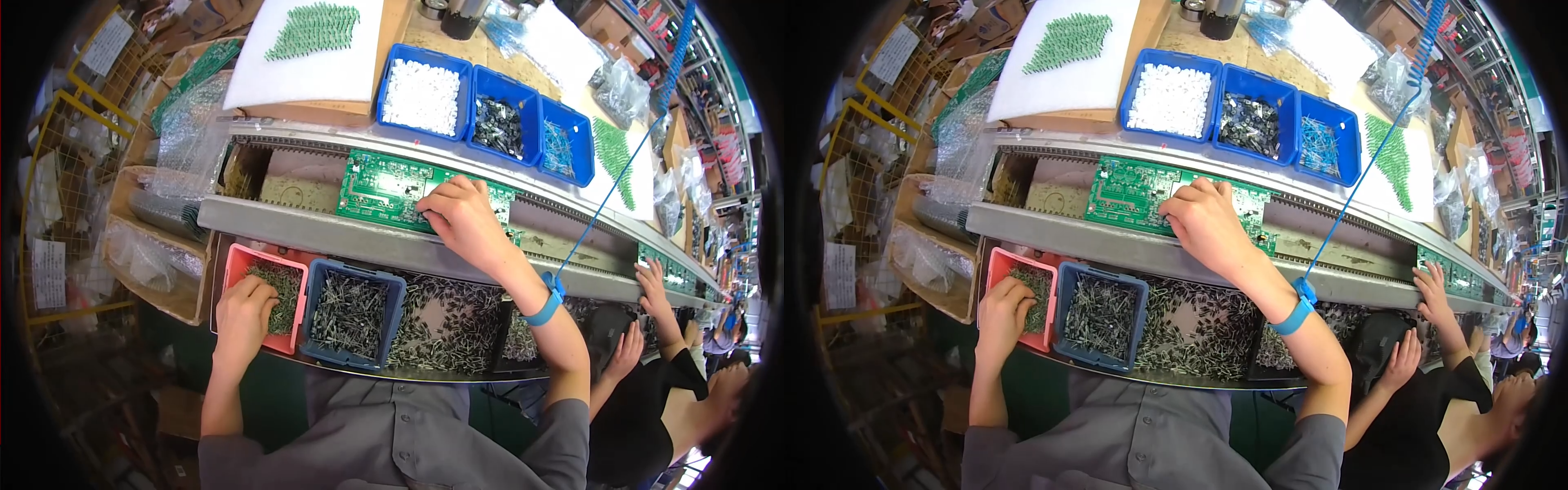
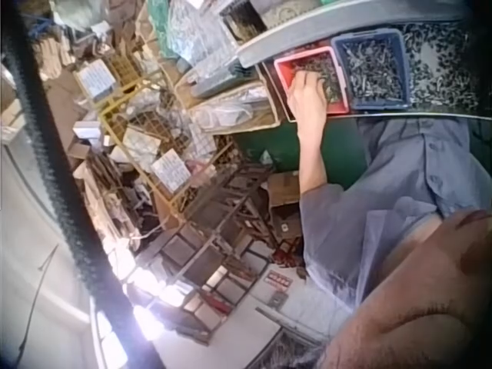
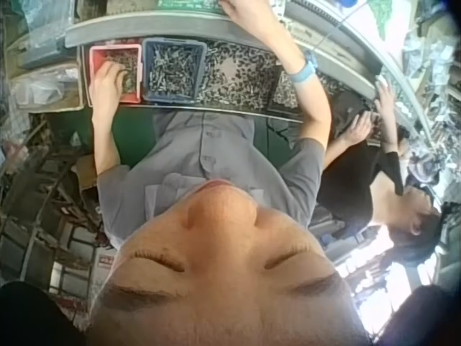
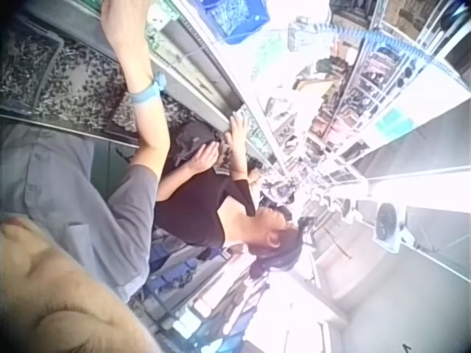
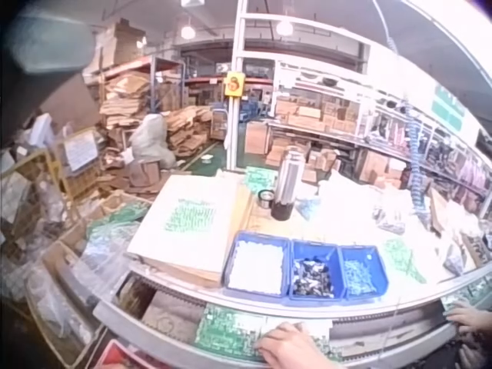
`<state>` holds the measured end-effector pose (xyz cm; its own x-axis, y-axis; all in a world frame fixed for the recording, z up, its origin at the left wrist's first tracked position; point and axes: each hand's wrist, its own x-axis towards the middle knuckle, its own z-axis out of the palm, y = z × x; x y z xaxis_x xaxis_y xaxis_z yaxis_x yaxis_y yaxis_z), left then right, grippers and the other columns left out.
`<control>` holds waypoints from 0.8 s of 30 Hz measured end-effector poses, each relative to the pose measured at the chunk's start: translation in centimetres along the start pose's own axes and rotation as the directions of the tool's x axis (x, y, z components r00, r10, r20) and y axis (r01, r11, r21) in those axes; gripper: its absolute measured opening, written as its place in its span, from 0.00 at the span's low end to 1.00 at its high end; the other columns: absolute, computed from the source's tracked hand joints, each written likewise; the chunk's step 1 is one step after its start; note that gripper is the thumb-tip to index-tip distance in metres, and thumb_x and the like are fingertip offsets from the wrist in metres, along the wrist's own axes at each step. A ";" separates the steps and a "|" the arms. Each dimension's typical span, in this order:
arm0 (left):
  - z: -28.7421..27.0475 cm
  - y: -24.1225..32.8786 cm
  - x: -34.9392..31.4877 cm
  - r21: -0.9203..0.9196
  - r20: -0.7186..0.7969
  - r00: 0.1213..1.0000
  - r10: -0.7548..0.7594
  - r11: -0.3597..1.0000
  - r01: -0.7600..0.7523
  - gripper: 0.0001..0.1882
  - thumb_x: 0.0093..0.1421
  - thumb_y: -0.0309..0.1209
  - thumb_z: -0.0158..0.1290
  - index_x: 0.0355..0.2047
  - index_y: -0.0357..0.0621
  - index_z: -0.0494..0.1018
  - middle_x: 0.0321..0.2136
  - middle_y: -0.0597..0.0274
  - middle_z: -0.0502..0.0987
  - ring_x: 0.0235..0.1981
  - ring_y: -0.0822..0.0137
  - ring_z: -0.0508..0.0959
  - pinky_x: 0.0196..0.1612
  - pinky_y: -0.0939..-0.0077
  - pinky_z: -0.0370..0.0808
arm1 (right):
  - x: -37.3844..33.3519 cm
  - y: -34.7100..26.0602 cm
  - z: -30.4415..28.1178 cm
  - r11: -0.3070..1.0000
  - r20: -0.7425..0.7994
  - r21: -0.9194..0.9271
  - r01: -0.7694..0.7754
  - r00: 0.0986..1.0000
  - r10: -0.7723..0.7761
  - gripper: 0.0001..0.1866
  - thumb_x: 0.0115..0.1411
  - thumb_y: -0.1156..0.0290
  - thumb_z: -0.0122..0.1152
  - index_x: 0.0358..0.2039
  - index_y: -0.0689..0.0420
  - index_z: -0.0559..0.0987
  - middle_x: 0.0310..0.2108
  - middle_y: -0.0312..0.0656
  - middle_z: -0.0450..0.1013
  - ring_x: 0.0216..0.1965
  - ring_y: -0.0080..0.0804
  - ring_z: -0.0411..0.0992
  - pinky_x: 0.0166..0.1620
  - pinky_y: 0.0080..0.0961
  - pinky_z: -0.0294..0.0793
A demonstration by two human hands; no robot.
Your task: The person assembles electronic components onto printed circuit boards by hand, taking components from bins and placing them onto PCBs on a conveyor belt.
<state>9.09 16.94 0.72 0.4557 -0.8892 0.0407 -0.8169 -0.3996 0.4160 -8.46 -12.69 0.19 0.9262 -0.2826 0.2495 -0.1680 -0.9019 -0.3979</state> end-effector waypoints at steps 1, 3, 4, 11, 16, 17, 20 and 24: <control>-0.1 0.0 0.0 -0.003 -0.024 1.000 0.013 1.000 -0.013 0.05 0.46 0.19 0.58 0.26 0.37 0.75 0.27 0.56 0.73 0.29 0.54 0.75 0.33 0.65 0.72 | 0.1 -0.1 0.0 1.000 0.002 -0.014 0.024 1.000 -0.024 0.07 0.49 0.78 0.61 0.30 0.55 0.80 0.29 0.36 0.75 0.37 0.35 0.67 0.42 0.30 0.61; -0.1 -0.1 -0.1 -0.061 -0.047 0.999 -0.013 0.998 0.010 0.05 0.46 0.19 0.58 0.26 0.37 0.75 0.27 0.56 0.74 0.30 0.55 0.75 0.34 0.65 0.72 | 0.2 -0.2 -0.1 0.999 0.008 -0.037 0.029 1.000 -0.029 0.07 0.49 0.78 0.60 0.30 0.54 0.80 0.29 0.35 0.74 0.37 0.35 0.67 0.42 0.30 0.60; -0.1 -0.1 -0.2 -0.119 -0.071 0.997 -0.041 0.992 0.032 0.06 0.47 0.20 0.58 0.27 0.37 0.76 0.27 0.56 0.74 0.30 0.55 0.76 0.34 0.66 0.72 | 0.2 -0.2 -0.1 0.997 0.015 -0.061 0.037 0.999 -0.036 0.07 0.49 0.78 0.60 0.30 0.54 0.80 0.29 0.35 0.74 0.37 0.34 0.67 0.43 0.31 0.60; -0.3 -0.2 -0.4 -0.189 -0.141 0.985 -0.098 0.980 0.070 0.07 0.49 0.18 0.56 0.30 0.36 0.76 0.30 0.55 0.76 0.33 0.55 0.77 0.36 0.68 0.73 | -0.2 -0.2 1.0 0.989 0.057 -0.137 0.059 0.997 -0.051 0.07 0.48 0.77 0.61 0.30 0.53 0.80 0.29 0.34 0.73 0.37 0.33 0.67 0.44 0.33 0.60; 0.1 -0.8 -0.4 -0.180 -0.195 0.979 -0.065 0.983 0.030 0.07 0.51 0.17 0.54 0.32 0.33 0.75 0.31 0.51 0.77 0.33 0.53 0.77 0.36 0.68 0.73 | -0.1 -1.8 0.4 0.993 -0.106 -0.112 0.047 0.993 -0.059 0.09 0.46 0.77 0.59 0.31 0.53 0.78 0.28 0.34 0.71 0.38 0.34 0.67 0.43 0.37 0.59; 0.2 -0.7 -0.5 -0.180 -0.196 0.978 -0.066 0.983 0.030 0.07 0.51 0.17 0.54 0.32 0.33 0.75 0.31 0.51 0.77 0.33 0.53 0.77 0.36 0.68 0.73 | -0.2 -2.7 0.0 0.992 -0.071 -0.104 0.066 0.995 -0.073 0.10 0.47 0.76 0.61 0.33 0.53 0.78 0.30 0.34 0.72 0.39 0.34 0.67 0.44 0.36 0.60; 0.1 -0.3 -0.5 -0.300 -0.165 0.976 -0.145 0.950 0.090 0.07 0.51 0.16 0.55 0.32 0.33 0.75 0.30 0.50 0.77 0.31 0.55 0.77 0.34 0.71 0.73 | -0.8 -5.1 -0.1 0.987 0.013 -0.063 0.149 0.989 -0.148 0.11 0.48 0.74 0.62 0.34 0.53 0.78 0.32 0.34 0.72 0.39 0.32 0.67 0.44 0.35 0.60; -0.5 0.1 -0.4 -0.425 -0.047 0.953 -0.299 0.869 0.252 0.07 0.48 0.15 0.57 0.29 0.33 0.75 0.28 0.52 0.76 0.27 0.58 0.77 0.32 0.72 0.73 | -0.6 -8.4 0.7 0.955 0.015 0.014 0.296 0.955 -0.296 0.11 0.46 0.72 0.58 0.32 0.55 0.77 0.28 0.33 0.69 0.36 0.29 0.66 0.45 0.35 0.60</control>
<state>9.01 17.35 1.17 0.6952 -0.7175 -0.0434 -0.4447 -0.4768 0.7582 -7.37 -4.74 2.73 0.9393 0.0019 0.3432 0.1182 -0.9406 -0.3183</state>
